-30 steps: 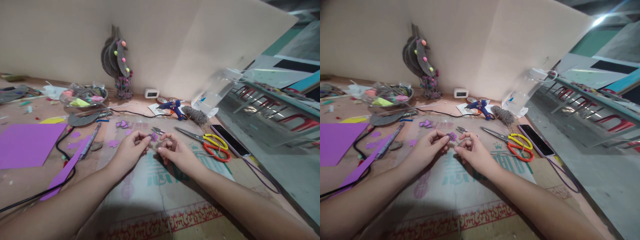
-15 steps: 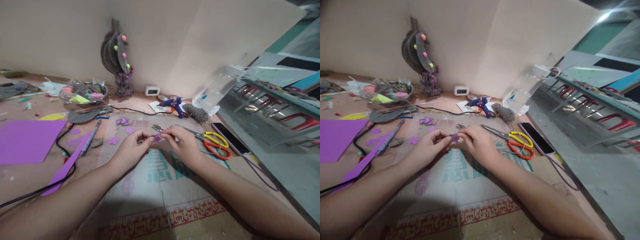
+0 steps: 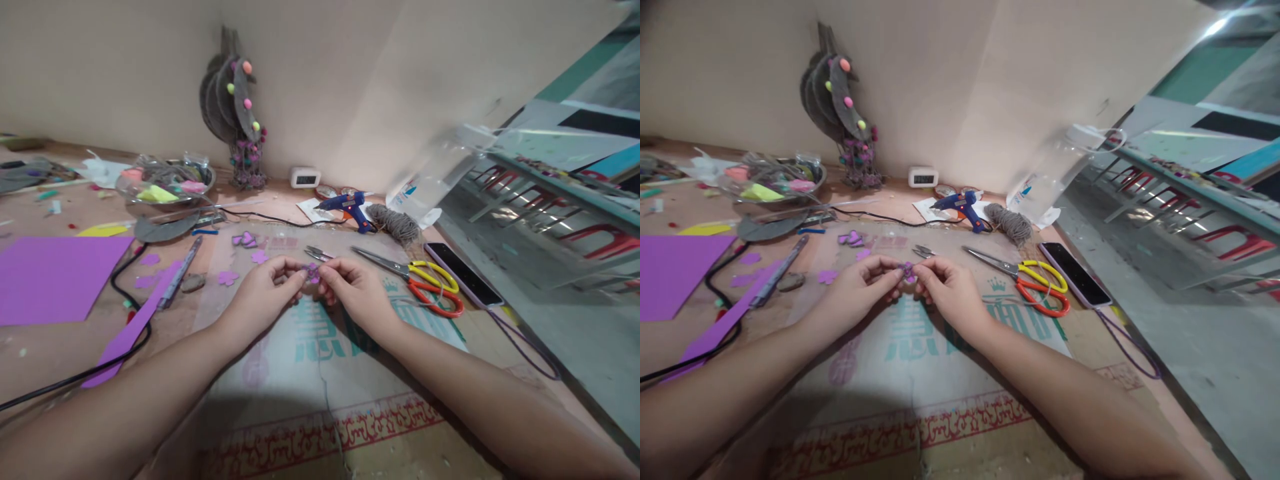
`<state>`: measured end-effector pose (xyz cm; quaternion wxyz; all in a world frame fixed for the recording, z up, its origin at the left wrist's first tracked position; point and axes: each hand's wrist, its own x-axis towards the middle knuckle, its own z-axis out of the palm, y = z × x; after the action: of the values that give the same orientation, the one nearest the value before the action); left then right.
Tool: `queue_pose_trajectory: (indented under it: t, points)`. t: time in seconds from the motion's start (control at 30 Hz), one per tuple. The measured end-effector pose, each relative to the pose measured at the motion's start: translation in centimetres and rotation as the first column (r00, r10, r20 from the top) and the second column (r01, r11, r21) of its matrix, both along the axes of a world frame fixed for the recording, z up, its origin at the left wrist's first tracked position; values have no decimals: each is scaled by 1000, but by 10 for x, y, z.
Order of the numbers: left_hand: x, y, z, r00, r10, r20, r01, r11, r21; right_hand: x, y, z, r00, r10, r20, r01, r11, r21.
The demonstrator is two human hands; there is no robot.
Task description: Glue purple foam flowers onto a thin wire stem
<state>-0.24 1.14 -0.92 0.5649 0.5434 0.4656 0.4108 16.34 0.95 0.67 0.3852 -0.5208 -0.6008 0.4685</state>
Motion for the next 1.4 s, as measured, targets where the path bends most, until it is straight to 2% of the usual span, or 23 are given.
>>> queue_pose_trajectory:
  t: [0.2, 0.4, 0.77, 1.03, 1.23, 1.4]
  points:
    - [-1, -6, 3, 987, 30, -158, -6, 988, 152, 0, -2, 0, 994, 1, 105, -11, 995, 102]
    - [-1, -8, 10, 972, 62, -228, -18, 982, 190, -5, -6, 7, 985, -4, 174, -25, 986, 163]
    - [-2, -7, 6, 950, 72, -304, 19, 958, 285, -1, -4, 3, 985, 5, 172, -41, 977, 209]
    - [-2, -9, 8, 959, 46, -279, 45, 950, 310, -5, -7, 6, 999, 18, 52, -24, 994, 106]
    - [-3, -9, 7, 964, 38, -264, 51, 945, 322, -6, -8, 4, 965, 86, -247, -120, 985, -123]
    - [-3, -10, 8, 961, 40, -274, 55, 942, 330, -3, -6, 2, 954, 74, -291, -122, 981, -150]
